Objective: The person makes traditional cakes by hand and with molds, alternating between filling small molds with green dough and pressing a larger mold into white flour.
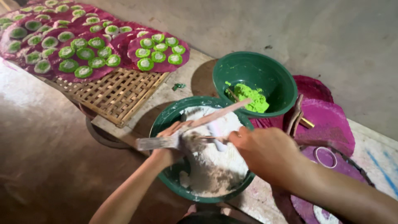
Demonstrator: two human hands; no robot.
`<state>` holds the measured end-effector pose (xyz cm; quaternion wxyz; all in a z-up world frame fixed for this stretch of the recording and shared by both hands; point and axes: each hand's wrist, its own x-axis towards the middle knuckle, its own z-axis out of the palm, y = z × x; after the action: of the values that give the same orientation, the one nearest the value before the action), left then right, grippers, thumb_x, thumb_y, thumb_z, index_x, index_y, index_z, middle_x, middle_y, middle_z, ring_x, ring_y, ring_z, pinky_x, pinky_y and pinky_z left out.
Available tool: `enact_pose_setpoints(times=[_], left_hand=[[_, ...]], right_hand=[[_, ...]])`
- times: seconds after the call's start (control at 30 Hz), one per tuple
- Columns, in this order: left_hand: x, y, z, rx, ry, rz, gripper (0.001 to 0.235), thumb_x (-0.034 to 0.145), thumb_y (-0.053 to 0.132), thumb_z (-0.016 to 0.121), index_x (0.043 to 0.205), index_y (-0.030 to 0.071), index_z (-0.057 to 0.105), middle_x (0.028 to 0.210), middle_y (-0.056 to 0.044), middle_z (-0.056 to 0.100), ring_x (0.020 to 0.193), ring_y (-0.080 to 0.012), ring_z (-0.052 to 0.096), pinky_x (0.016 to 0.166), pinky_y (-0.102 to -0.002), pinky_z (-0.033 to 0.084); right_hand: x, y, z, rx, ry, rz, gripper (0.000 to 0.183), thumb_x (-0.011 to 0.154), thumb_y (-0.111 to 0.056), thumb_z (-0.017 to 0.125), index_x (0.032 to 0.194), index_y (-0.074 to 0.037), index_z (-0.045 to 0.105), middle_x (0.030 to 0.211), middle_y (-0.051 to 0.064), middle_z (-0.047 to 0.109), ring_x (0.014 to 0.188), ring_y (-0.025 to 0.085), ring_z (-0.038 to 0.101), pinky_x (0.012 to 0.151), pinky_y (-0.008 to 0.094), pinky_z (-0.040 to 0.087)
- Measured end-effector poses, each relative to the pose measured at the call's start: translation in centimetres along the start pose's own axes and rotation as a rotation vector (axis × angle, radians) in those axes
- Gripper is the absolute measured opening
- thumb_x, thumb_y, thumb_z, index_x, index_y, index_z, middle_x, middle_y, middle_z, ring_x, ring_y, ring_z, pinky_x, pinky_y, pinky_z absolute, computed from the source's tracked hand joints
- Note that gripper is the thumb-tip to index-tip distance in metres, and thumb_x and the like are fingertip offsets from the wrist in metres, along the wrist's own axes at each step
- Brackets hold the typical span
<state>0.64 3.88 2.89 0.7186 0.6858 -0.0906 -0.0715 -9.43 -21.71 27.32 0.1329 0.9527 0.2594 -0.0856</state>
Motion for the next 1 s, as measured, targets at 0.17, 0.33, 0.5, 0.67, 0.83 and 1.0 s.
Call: enact_pose_setpoints(times=[0.17,0.33,0.5,0.67,0.83,1.0], left_hand=[[-1.1,0.1,3.1,0.593,-0.098,0.33,0.047,0.08,0.023,0.07,0.126,0.016,0.063,0.131,-0.009,0.065,0.122,-0.028,0.057,0.102,-0.038,0.048],[-2.4,1.7,1.9,0.045,-0.048,0.006,0.042,0.082,0.019,0.07,0.123,0.016,0.064,0.129,-0.01,0.067,0.121,-0.0299,0.06,0.103,-0.038,0.049],[-1.3,5.8,0.4,0.821,0.293,0.562,0.033,0.085,0.02,0.071,0.116,0.009,0.07,0.12,-0.013,0.07,0.113,-0.0352,0.065,0.099,-0.045,0.051],[-0.9,7.2,2.4,0.95,0.412,0.619,0.051,0.079,0.021,0.074,0.125,0.001,0.065,0.131,-0.021,0.066,0.114,-0.043,0.062,0.093,-0.05,0.05],[-0.5,7.6,1.4,0.965,0.354,0.703,0.055,0.067,0.02,0.073,0.121,0.011,0.066,0.151,-0.023,0.048,0.123,-0.0428,0.06,0.104,-0.057,0.049],[-0.1,6.3,2.7,1.053,0.304,0.491,0.054,0.068,0.026,0.081,0.118,0.01,0.069,0.159,-0.03,0.027,0.117,-0.0599,0.048,0.09,-0.061,0.048]], right_hand=[[4.2,-4.8,3.9,-0.074,0.182,-0.177,0.02,0.082,-0.011,0.061,0.101,-0.004,0.062,0.083,0.012,0.068,0.061,0.026,0.072,0.049,0.037,0.056],[1.8,-2.2,4.6,0.097,0.148,-0.107,0.019,0.087,-0.009,0.059,0.104,-0.005,0.065,0.092,0.013,0.071,0.07,0.03,0.073,0.054,0.042,0.056],[0.5,0.0,5.3,0.532,0.476,0.127,0.038,0.093,-0.008,0.056,0.129,-0.008,0.065,0.109,0.017,0.074,0.081,0.035,0.073,0.065,0.043,0.057],[5.7,-7.0,13.6,1.146,0.775,-0.024,0.046,0.094,0.004,0.054,0.139,0.002,0.061,0.119,0.021,0.075,0.108,0.025,0.071,0.093,0.036,0.055],[3.1,-3.9,18.1,1.409,0.216,0.177,0.042,0.099,-0.009,0.059,0.141,-0.004,0.06,0.098,0.011,0.076,0.084,0.018,0.064,0.077,0.034,0.055],[6.0,-1.8,19.0,1.478,0.405,0.254,0.044,0.107,-0.009,0.057,0.15,0.0,0.059,0.093,0.018,0.058,0.083,0.02,0.051,0.073,0.037,0.045]])
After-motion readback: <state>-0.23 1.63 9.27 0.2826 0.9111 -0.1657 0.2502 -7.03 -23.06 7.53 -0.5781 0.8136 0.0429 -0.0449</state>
